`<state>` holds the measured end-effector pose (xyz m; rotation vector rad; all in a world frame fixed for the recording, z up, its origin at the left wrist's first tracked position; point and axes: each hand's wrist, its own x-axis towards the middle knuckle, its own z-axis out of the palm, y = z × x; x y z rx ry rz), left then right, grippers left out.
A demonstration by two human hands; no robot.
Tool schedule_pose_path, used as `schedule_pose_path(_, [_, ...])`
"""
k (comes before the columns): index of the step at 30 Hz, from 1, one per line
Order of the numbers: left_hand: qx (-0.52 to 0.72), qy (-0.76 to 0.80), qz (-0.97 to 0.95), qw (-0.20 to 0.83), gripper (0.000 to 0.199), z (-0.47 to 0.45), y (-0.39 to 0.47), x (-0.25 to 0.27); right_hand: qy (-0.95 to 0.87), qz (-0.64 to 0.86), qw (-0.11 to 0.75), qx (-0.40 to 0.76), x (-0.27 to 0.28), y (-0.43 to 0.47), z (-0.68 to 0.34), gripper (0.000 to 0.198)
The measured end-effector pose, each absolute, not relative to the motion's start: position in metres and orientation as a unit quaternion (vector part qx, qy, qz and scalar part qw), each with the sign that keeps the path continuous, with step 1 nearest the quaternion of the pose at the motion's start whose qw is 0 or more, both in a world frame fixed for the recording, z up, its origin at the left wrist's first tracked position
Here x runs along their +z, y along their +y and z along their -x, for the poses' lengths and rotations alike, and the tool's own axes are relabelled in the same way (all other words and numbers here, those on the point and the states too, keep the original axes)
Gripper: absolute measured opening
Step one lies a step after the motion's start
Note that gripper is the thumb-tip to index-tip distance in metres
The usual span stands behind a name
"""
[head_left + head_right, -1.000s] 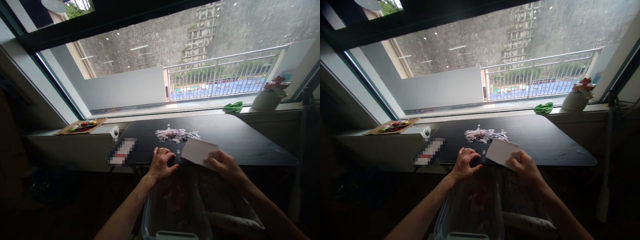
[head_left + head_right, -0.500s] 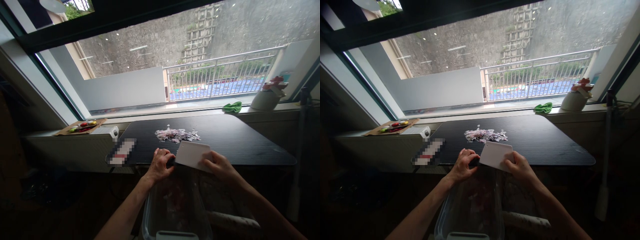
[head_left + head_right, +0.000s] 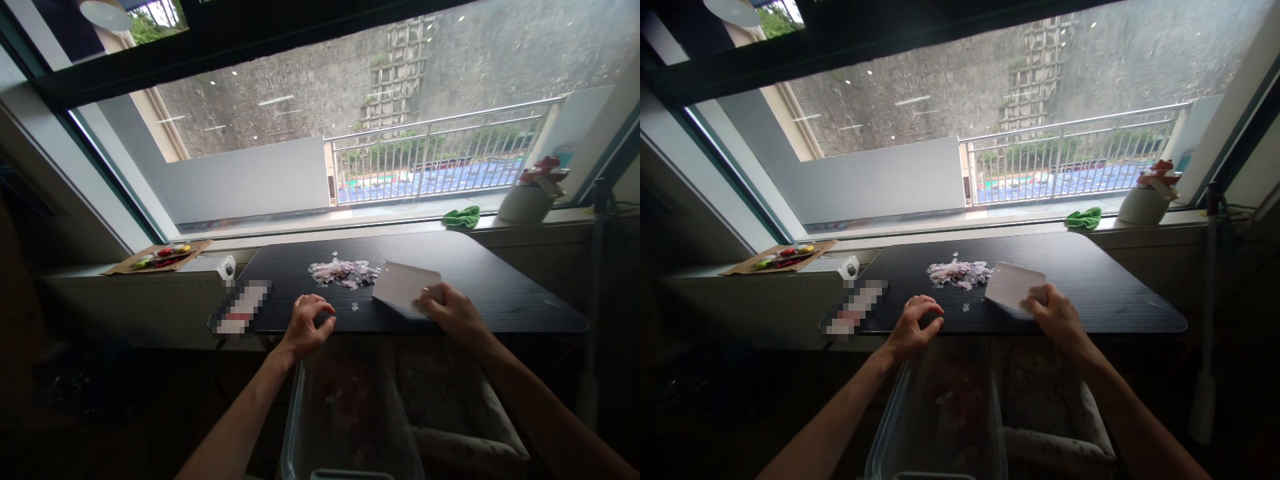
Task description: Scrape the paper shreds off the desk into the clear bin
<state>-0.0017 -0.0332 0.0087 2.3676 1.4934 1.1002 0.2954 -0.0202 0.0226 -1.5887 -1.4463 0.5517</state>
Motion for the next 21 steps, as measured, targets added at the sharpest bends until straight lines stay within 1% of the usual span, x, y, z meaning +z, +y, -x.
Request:
schedule_pose_path(3, [0.374, 0.526, -0.763, 0.029, 0.009, 0.008, -0.024, 0.005, -0.595, 0.651, 0.419, 0.216, 0.020, -0.020, -0.287, 0.021])
schedule_pose_path(6, [0.346, 0.537, -0.770, -0.002, 0.009, 0.007, -0.022, 0.001, -0.619, 0.611, 0.414, 0.268, 0.017, -0.024, -0.275, 0.021])
schedule_pose_path(8, [0.328, 0.542, -0.773, -0.015, 0.009, 0.005, -0.025, 0.000, -0.623, 0.585, 0.425, 0.298, 0.017, -0.023, -0.271, 0.020])
schedule_pose_path(12, [0.322, 0.547, -0.773, -0.019, 0.009, 0.002, -0.028, 0.001, -0.602, 0.589, 0.451, 0.295, 0.016, -0.009, -0.271, 0.017])
schedule_pose_path(16, [0.323, 0.546, -0.772, -0.021, 0.009, 0.003, -0.027, 0.001, -0.620, 0.590, 0.430, 0.287, 0.016, -0.001, -0.270, 0.016])
schedule_pose_path(21, [0.321, 0.546, -0.774, -0.018, 0.009, 0.003, -0.027, 0.000, -0.624, 0.580, 0.411, 0.326, 0.018, -0.002, -0.266, 0.015])
